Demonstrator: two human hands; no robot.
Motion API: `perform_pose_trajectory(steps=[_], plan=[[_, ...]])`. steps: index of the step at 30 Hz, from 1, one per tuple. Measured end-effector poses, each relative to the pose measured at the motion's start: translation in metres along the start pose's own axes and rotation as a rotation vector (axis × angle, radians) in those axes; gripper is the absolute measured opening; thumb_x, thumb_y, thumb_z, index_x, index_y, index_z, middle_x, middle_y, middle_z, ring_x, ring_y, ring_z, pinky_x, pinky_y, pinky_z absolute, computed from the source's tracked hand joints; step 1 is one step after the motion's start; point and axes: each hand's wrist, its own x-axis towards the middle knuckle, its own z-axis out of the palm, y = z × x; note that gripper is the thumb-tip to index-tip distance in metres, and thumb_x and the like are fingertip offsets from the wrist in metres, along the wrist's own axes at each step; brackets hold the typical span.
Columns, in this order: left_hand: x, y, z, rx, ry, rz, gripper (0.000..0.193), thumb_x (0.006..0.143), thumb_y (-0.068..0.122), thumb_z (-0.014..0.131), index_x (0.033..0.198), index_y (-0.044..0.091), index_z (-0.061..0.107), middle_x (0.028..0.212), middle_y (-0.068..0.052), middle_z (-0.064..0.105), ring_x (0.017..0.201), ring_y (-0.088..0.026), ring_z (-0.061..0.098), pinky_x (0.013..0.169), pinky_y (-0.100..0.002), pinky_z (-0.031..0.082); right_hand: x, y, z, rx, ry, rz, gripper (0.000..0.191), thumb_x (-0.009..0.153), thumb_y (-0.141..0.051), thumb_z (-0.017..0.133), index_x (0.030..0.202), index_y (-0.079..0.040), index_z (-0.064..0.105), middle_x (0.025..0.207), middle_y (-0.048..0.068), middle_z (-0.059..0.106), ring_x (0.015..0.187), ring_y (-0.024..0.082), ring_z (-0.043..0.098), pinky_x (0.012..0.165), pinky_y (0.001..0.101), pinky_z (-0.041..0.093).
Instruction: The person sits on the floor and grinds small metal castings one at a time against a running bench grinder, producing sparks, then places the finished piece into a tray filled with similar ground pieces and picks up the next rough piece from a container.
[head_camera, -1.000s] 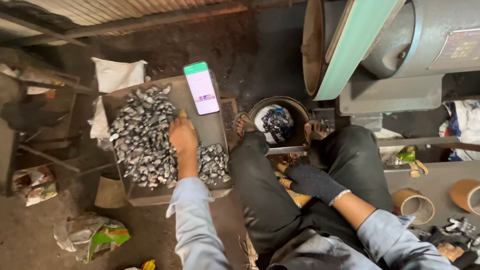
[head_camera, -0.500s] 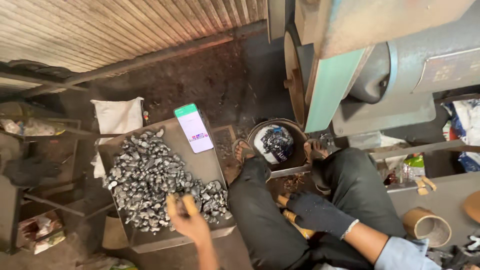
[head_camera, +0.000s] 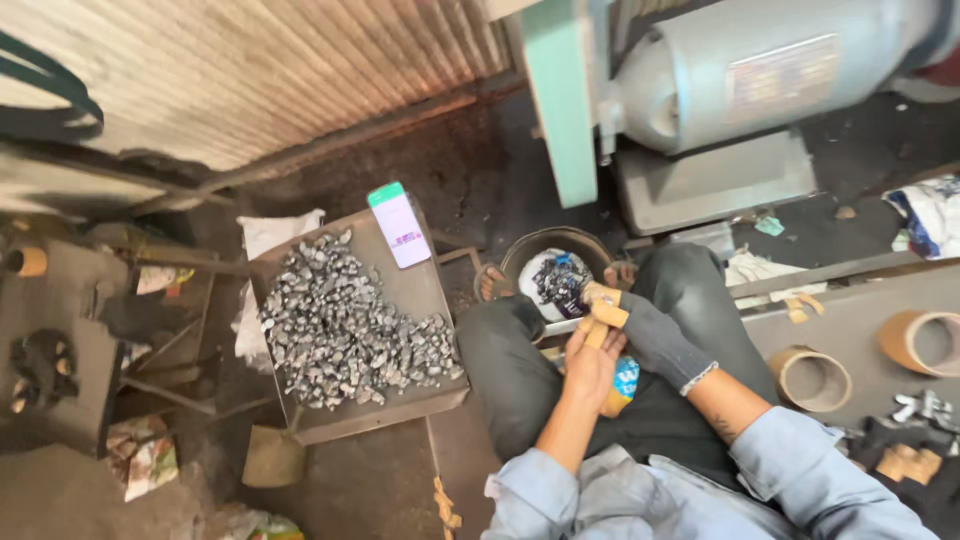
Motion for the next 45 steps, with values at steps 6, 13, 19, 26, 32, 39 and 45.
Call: perform_pose_trajectory(steps=[6, 13, 19, 26, 32, 39, 45], plan=[[-0.002, 0.049, 0.018, 0.384, -0.551, -0.130, 0.028, 0.118, 0.025, 0.065, 0.117, -0.003, 0.065, 0.080, -0.004, 0.060, 0.068, -0.017, 0.061, 0.061, -0.034, 0.052, -0.008, -0.052, 0.003, 0.077, -0.265, 0.003, 0.040, 0.098, -0.036, 0.073, 0.110, 0.002, 0.068, 0.096, 0.003, 0.065, 0.080, 0.007, 0.061, 0.067, 0.0238, 0.051], [0.114, 0.098, 0.071, -0.118, -0.363, -0.170, 0.013, 0.109, 0.018, 0.065, 0.100, 0.010, 0.060, 0.078, 0.005, 0.055, 0.063, -0.009, 0.053, 0.061, -0.026, 0.047, 0.080, -0.096, 0.023, -0.194, -0.039, -0.223, 0.034, 0.085, -0.021, 0.079, 0.112, -0.005, 0.066, 0.089, -0.001, 0.065, 0.073, 0.005, 0.057, 0.062, 0.0233, 0.048], [0.141, 0.079, 0.058, -0.361, 0.103, -0.126, 0.011, 0.107, 0.022, 0.066, 0.103, 0.012, 0.063, 0.084, 0.006, 0.060, 0.070, -0.005, 0.057, 0.061, -0.020, 0.049, 0.128, -0.075, 0.018, -0.358, 0.140, -0.177, 0.023, 0.097, -0.021, 0.071, 0.109, -0.002, 0.068, 0.085, 0.003, 0.069, 0.074, 0.008, 0.062, 0.063, 0.0263, 0.051], [0.082, 0.134, 0.047, 0.894, -0.498, 0.125, 0.016, 0.103, 0.016, 0.067, 0.109, 0.003, 0.072, 0.101, 0.000, 0.073, 0.087, -0.011, 0.066, 0.077, -0.029, 0.054, 0.023, -0.126, 0.027, -0.710, -0.186, -0.627, 0.044, 0.085, -0.017, 0.078, 0.122, -0.002, 0.059, 0.103, 0.009, 0.065, 0.096, 0.017, 0.061, 0.086, 0.0307, 0.050], [0.026, 0.132, 0.070, 1.802, -0.298, 0.709, 0.019, 0.102, 0.021, 0.072, 0.112, 0.006, 0.076, 0.093, -0.017, 0.075, 0.085, -0.031, 0.072, 0.076, -0.040, 0.056, -0.005, -0.102, 0.028, -1.306, 0.131, -0.849, 0.033, 0.091, -0.024, 0.075, 0.116, -0.007, 0.063, 0.106, 0.012, 0.070, 0.103, 0.028, 0.066, 0.099, 0.0411, 0.050], [0.038, 0.081, 0.069, 1.313, -0.027, 1.017, 0.038, 0.094, 0.020, 0.076, 0.128, 0.005, 0.069, 0.096, -0.014, 0.075, 0.079, -0.018, 0.072, 0.073, -0.031, 0.059, 0.053, -0.047, 0.008, 0.506, 0.058, 0.063, 0.029, 0.093, -0.028, 0.063, 0.111, -0.004, 0.063, 0.105, 0.007, 0.069, 0.095, 0.019, 0.067, 0.089, 0.0367, 0.055], [0.134, 0.112, 0.056, 0.388, 0.038, 0.431, 0.037, 0.097, 0.016, 0.069, 0.132, 0.003, 0.068, 0.105, -0.006, 0.072, 0.084, -0.012, 0.066, 0.075, -0.026, 0.055, 0.114, -0.048, 0.022, 0.259, -0.256, -0.301, 0.023, 0.101, -0.013, 0.068, 0.114, -0.003, 0.053, 0.116, 0.005, 0.059, 0.109, 0.013, 0.057, 0.096, 0.0304, 0.049]])
